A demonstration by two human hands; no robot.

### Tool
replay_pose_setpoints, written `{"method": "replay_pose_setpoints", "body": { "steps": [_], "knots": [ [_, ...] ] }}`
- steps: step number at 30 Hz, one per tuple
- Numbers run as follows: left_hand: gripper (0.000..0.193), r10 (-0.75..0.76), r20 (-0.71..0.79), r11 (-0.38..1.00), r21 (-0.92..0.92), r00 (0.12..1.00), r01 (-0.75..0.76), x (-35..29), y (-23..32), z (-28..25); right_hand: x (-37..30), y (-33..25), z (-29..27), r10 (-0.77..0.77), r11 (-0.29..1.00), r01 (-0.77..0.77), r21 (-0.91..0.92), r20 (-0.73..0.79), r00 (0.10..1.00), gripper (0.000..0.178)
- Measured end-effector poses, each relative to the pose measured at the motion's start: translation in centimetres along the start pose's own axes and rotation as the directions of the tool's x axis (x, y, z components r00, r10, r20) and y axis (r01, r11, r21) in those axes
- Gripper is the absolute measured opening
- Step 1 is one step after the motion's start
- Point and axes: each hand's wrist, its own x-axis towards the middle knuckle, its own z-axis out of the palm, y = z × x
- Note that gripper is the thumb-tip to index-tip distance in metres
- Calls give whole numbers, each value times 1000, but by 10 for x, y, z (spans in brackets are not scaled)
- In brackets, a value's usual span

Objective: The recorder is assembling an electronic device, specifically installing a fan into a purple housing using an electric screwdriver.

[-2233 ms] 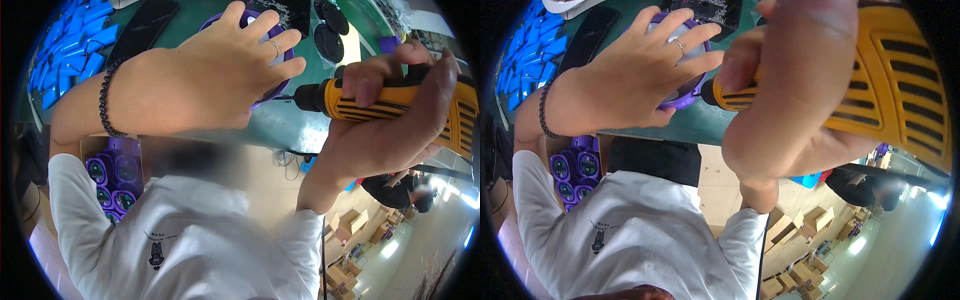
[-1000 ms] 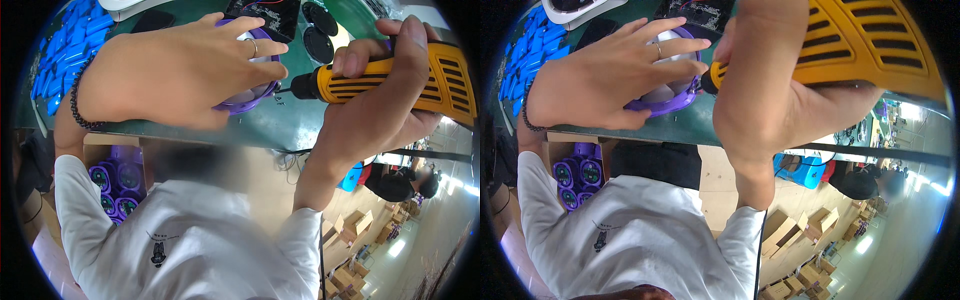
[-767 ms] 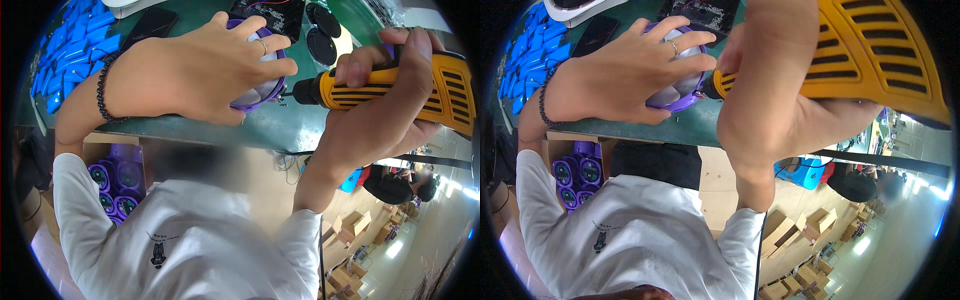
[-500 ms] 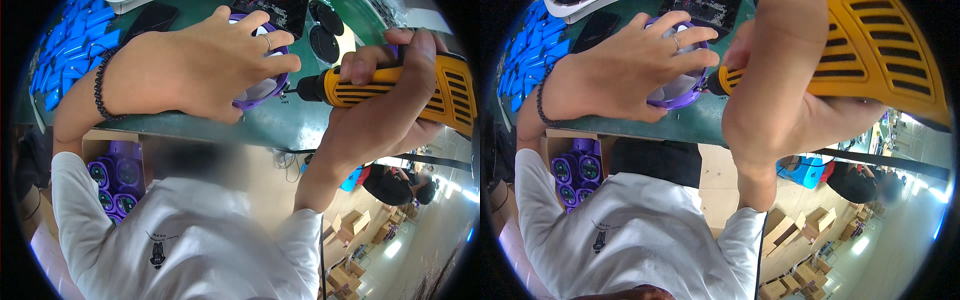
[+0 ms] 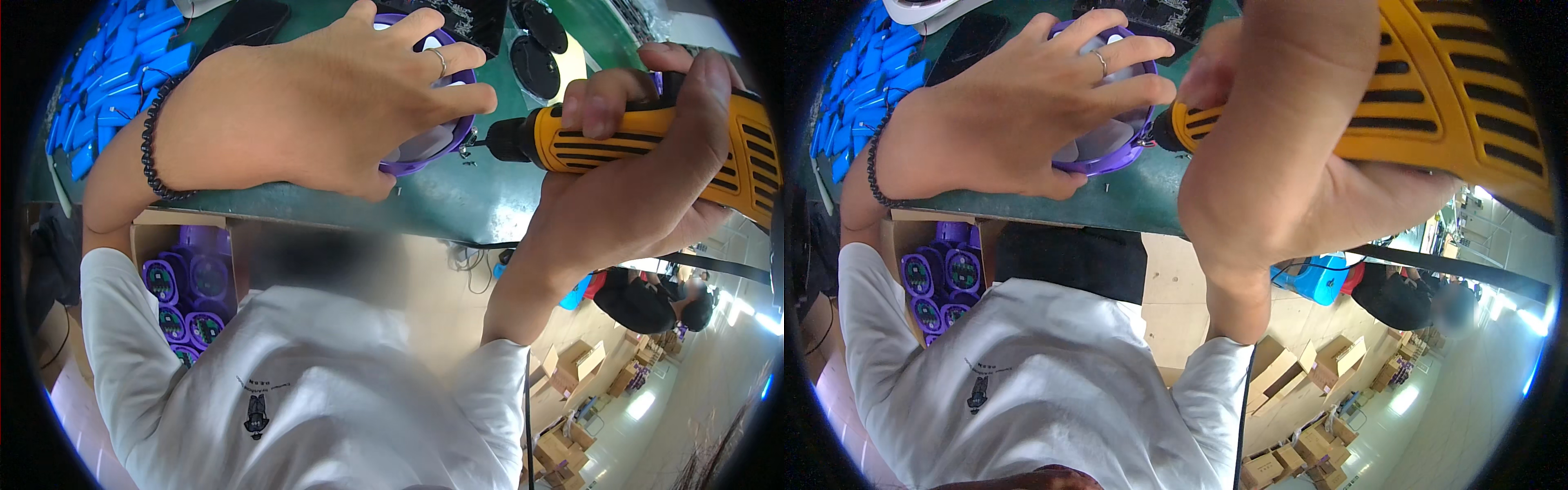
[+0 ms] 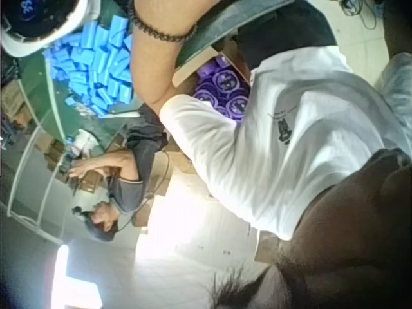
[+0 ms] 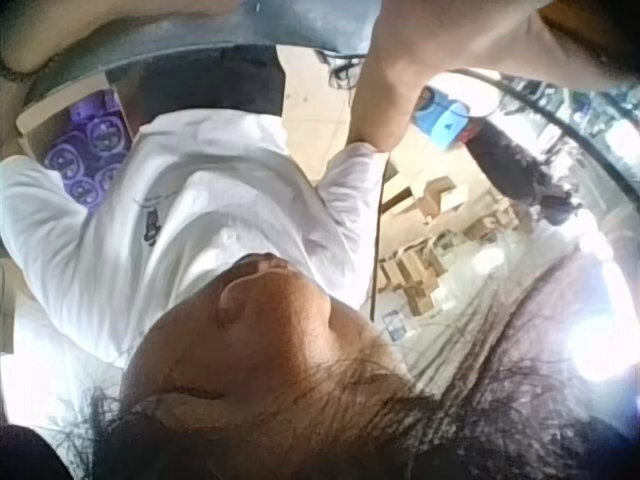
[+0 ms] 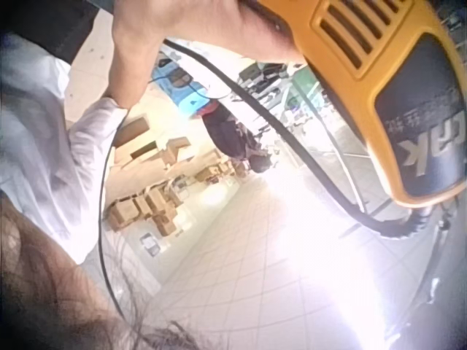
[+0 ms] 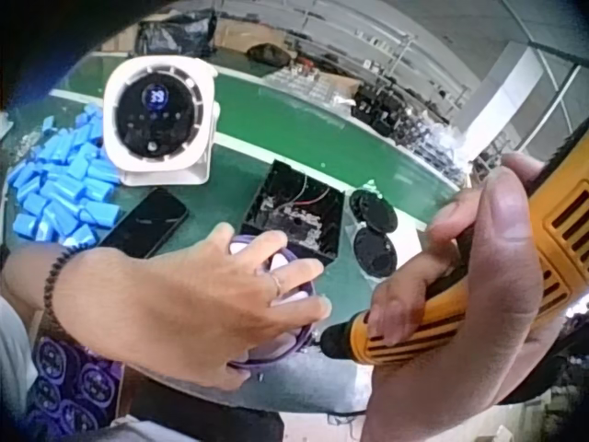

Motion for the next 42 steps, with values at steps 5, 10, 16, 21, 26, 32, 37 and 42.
{"method": "replay_pose_setpoints", "body": {
  "steps": [5, 10, 16, 21, 26, 32, 37, 42],
  "knots": [
    [72, 34, -57, 999, 16, 998, -34, -7, 2, 8, -3, -1, -2, 20, 999, -20, 27, -2, 1000, 19],
    [73, -78, 242, 971, -201, 967, 128, 9, 4, -20, -6, 1, -3, 25, 998, -22, 57, -39, 999, 17],
    [74, -23, 21, 996, -86, 1000, 24, 0, 6, 2, -11, -6, 5, -10, 967, 38, 251, -111, 994, 18],
    [74, 41, -109, 999, -8, 993, -42, -7, 0, 13, -12, -7, 3, 11, 965, 16, 260, -104, 995, 19],
    [74, -14, -23, 998, -58, 1000, 13, -2, 6, 5, -8, -6, -15, -45, 985, 38, 168, 38, 998, 19],
    [74, 33, -78, 999, -16, 996, -35, -3, 3, 9, -6, -6, -27, -95, 994, 86, 62, 158, 983, 21],
    [74, 10, -14, 999, -46, 1000, -10, -1, 5, 3, -10, -7, -15, -47, 999, 46, -20, -55, 997, 23],
    [74, 49, -77, 999, 7, 996, -49, -4, 1, 6, -7, -6, -19, -31, 1000, 31, 4, -34, 999, 24]
  ]
}}
